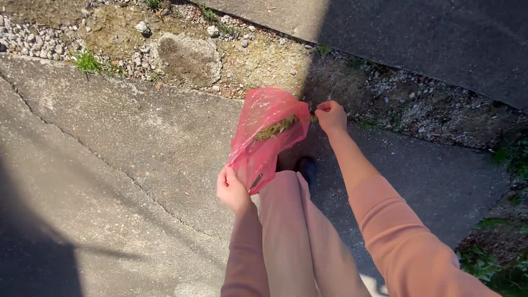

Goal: Picking weeds from the ground and putting them into a plastic bag

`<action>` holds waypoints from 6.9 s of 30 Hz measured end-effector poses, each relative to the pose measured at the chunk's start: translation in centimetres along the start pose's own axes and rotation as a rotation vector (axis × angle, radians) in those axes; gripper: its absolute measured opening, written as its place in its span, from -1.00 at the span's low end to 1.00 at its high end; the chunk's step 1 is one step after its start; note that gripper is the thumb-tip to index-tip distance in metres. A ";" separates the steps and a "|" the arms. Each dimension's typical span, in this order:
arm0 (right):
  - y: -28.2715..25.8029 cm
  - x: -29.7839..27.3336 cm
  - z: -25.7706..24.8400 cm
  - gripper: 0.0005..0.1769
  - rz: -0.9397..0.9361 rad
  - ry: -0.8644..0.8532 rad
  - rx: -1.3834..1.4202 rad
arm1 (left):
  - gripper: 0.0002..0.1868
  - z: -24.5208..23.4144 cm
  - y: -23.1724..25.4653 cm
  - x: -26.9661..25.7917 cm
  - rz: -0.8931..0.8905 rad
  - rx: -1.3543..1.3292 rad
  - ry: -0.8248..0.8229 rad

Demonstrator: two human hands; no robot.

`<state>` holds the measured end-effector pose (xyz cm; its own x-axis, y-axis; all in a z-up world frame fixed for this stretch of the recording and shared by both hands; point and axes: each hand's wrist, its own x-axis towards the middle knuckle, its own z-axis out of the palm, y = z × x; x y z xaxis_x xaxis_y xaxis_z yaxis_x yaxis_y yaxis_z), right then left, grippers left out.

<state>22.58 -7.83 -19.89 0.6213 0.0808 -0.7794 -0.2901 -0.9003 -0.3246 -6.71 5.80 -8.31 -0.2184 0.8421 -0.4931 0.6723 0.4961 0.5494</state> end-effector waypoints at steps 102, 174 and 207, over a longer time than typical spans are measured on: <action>-3.7 9.9 11.9 -0.27 -0.173 -0.298 -0.913 | -0.69 -1.8 18.5 0.7 0.578 -0.516 -0.555; -11.8 -6.8 4.5 -0.87 -0.732 0.137 1.157 | -0.66 -1.0 18.9 0.5 0.505 -0.613 -0.655; 2.2 21.6 -3.4 -0.76 0.058 0.876 0.235 | -0.68 0.0 19.0 1.7 0.491 -0.610 -0.683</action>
<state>37.85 -9.49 -35.66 0.9042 -0.4028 -0.1424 -0.4196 -0.7747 -0.4730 5.70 16.66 1.30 0.5578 0.7755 -0.2957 0.0649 0.3144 0.9471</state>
